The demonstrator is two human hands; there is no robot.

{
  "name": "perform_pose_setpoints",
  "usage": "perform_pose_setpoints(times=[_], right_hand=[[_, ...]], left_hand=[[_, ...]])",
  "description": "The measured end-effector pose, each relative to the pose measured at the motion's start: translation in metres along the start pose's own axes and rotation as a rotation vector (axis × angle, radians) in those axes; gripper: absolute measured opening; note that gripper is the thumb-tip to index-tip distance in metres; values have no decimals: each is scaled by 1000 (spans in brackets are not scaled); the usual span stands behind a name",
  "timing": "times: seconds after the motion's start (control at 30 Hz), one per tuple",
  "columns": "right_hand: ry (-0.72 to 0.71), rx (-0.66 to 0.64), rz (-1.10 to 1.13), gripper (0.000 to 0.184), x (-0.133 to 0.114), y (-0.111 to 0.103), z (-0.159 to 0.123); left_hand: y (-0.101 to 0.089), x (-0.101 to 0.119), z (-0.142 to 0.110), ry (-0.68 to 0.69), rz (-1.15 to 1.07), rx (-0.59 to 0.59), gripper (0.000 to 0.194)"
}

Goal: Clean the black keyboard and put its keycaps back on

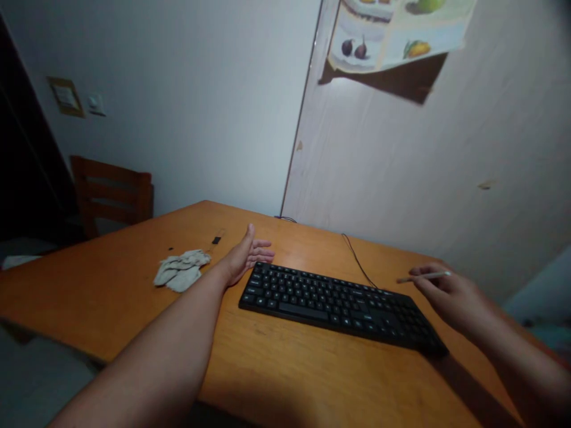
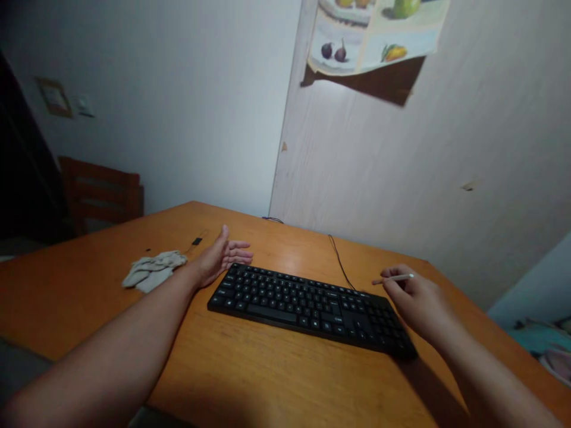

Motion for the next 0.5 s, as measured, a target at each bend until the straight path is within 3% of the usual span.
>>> perform_pose_setpoints(times=[0.17, 0.37, 0.5], right_hand=[[93, -197, 338, 38, -74, 33, -13], [133, -426, 674, 31, -170, 64, -31], [79, -520, 781, 28, -217, 86, -38]], left_hand=[[2, -2, 0, -14, 0, -2, 96], [5, -2, -2, -2, -12, -13, 96], [7, -1, -5, -23, -14, -8, 99]])
Point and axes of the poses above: each hand's wrist, its own z-axis towards the middle knuckle, its own y-axis out of the palm, x = y × z, the point moved 6 cm from there along z, towards the middle knuckle, and after that the axes turned 13 degrees about x, right-handed, at the moved point
